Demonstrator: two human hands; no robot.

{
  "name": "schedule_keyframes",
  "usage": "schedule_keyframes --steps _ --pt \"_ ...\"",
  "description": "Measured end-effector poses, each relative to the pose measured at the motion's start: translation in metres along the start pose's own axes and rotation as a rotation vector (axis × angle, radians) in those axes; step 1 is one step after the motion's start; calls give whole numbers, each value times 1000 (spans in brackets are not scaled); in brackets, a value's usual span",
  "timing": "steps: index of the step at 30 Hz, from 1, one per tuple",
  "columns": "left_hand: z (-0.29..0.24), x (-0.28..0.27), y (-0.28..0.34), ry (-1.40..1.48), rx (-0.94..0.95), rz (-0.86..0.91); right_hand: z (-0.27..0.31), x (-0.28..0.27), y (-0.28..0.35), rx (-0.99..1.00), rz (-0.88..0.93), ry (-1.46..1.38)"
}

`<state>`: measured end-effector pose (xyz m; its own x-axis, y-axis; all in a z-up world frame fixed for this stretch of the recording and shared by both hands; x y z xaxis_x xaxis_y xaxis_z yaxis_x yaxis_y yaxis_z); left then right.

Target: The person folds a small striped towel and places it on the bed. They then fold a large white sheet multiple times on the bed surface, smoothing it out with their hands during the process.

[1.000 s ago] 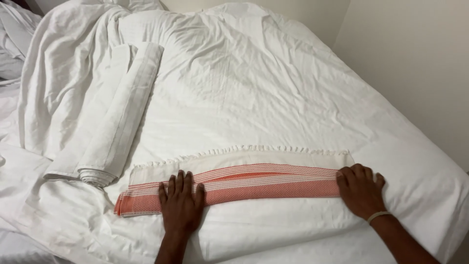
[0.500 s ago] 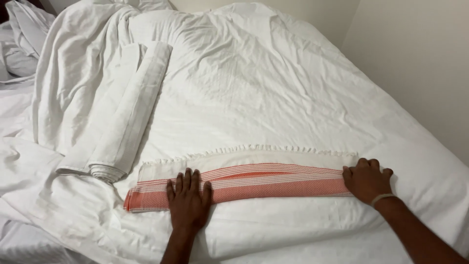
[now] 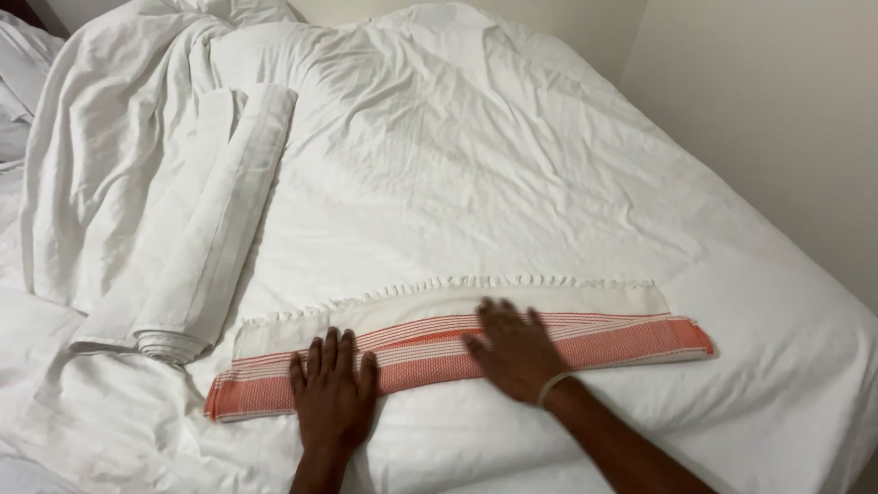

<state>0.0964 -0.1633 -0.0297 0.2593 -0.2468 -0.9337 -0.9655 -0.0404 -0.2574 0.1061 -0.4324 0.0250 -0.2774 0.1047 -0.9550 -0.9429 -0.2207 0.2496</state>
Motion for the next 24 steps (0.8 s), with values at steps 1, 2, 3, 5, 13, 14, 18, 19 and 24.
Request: schedule_keyframes --steps 1,2,3,5,13,14,18,19,24 --pt "1 0 -1 2 1 1 -22 3 -3 2 0 1" --pt "2 0 -2 2 0 -3 -47 7 -7 85 0 34" --pt "1 0 -2 3 0 -4 -73 10 -8 170 2 67" --pt "0 2 -2 7 -1 -4 -131 14 -12 238 -5 63" --pt "2 5 -3 11 10 -31 -221 -22 21 662 -17 167" --pt "-1 2 -5 12 11 -35 -214 -19 15 511 -204 218" --pt "-3 -4 4 15 11 -43 -119 -20 37 296 -289 -309" --pt "1 -3 5 5 8 -47 -119 1 32 287 -290 -317" --pt "3 0 -8 13 62 8 -118 27 25 214 -577 24"
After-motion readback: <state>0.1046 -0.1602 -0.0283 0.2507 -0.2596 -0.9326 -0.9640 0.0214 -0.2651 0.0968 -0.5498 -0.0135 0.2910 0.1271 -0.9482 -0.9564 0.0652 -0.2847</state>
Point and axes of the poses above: each hand's wrist, its own y-axis away from the middle knuckle, its own x-axis out of the palm, z = x × y, the point moved 5 cm from there along -y, towards the middle knuckle, and after that the axes turned 5 degrees about z, right-handed, at the moved point
